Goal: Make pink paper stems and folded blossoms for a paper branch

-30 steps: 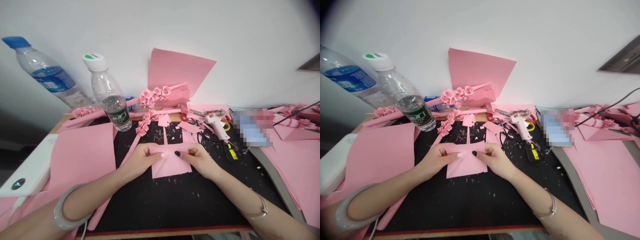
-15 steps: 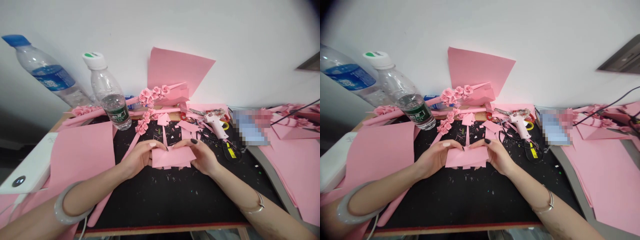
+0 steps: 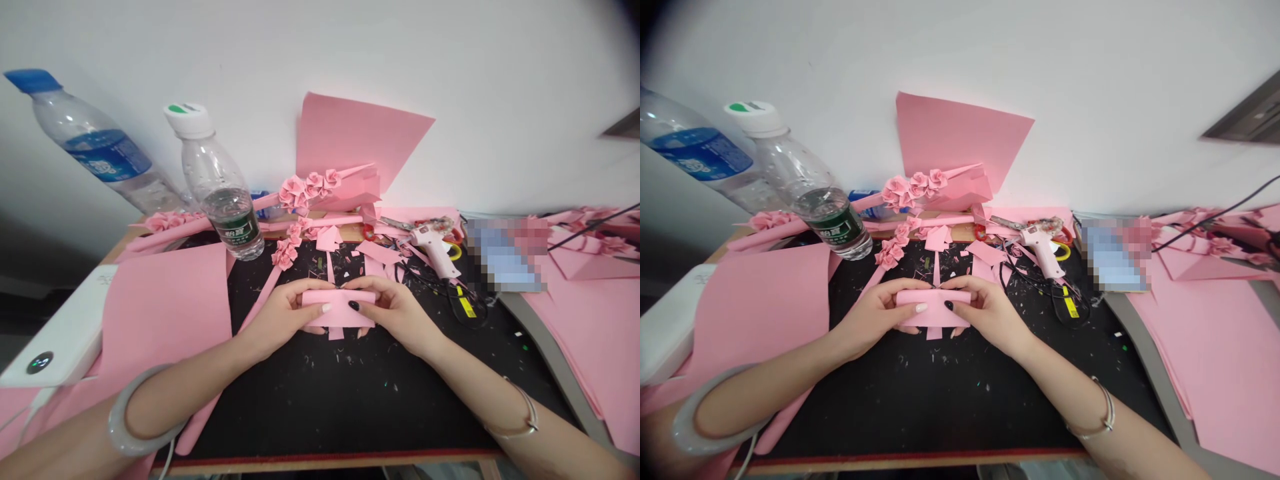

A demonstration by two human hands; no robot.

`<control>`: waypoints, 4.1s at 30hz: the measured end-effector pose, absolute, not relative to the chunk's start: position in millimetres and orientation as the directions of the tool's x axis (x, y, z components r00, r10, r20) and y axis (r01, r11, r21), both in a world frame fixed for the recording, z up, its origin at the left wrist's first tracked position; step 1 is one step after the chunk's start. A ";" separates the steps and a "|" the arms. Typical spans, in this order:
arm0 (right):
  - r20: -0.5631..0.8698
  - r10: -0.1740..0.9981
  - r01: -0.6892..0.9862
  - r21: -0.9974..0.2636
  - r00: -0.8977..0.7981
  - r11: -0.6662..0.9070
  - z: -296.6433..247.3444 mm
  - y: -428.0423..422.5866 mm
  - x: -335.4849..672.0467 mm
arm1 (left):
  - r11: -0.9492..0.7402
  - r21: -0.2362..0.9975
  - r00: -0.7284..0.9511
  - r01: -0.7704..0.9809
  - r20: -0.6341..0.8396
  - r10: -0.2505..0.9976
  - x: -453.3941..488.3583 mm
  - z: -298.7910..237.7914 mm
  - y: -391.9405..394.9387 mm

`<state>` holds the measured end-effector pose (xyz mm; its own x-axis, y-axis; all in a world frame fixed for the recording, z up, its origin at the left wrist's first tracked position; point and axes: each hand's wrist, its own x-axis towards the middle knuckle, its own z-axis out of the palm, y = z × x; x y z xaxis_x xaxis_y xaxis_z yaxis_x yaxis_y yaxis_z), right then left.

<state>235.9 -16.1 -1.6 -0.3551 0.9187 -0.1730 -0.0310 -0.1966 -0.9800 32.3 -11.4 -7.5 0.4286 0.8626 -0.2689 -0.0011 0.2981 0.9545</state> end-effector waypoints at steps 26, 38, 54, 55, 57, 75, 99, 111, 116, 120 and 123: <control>-0.168 0.943 0.014 -0.985 -0.287 -0.171 -2.9 -17.9 236.4 | 0.339 0.941 0.388 -0.024 -0.303 0.870 33.4 -9.8 -11.6; -0.178 0.942 0.011 -0.983 -0.285 -0.182 0.6 -16.9 235.4 | 0.328 0.945 0.402 0.008 -0.304 0.864 33.0 -8.6 -11.2; -0.195 0.940 0.140 -0.977 -0.282 -0.161 -0.8 -18.4 235.1 | 0.297 0.953 0.404 0.062 -0.296 0.865 33.0 -5.8 -13.2; -0.202 0.939 0.155 -0.974 -0.279 -0.164 -0.8 -18.9 234.7 | 0.286 0.956 0.404 0.069 -0.289 0.868 33.1 -5.9 -13.3; -0.216 0.937 0.166 -0.971 -0.273 -0.175 -0.6 -20.1 234.0 | 0.276 0.958 0.397 0.074 -0.282 0.873 33.5 -6.3 -13.4; 0.003 0.888 0.503 -0.823 -0.459 0.263 11.3 -29.2 232.0 | 0.079 0.935 0.461 0.346 -0.243 0.854 35.0 -0.8 -20.7; 0.043 0.993 0.519 -0.850 -0.110 0.095 4.0 -20.1 240.0 | 0.331 0.934 0.413 0.134 -0.356 0.838 35.0 -8.2 -10.2; 0.002 0.984 0.370 -0.926 -0.178 0.069 5.9 -19.4 240.7 | 0.302 0.948 0.356 0.098 -0.317 0.879 33.7 -6.4 -9.9; -0.022 0.972 0.437 -0.895 -0.233 0.085 6.3 -24.6 236.1 | 0.052 0.963 0.390 0.266 -0.156 0.907 32.2 -1.9 -13.7; 0.019 0.941 0.480 -0.857 -0.339 0.190 3.2 -28.3 234.4 | -0.188 0.915 0.482 0.357 -0.009 0.876 31.5 3.1 -18.2; 0.055 0.912 0.483 -0.834 -0.407 0.266 1.0 -29.9 233.1 | -0.267 0.891 0.514 0.368 0.044 0.857 31.5 3.7 -19.8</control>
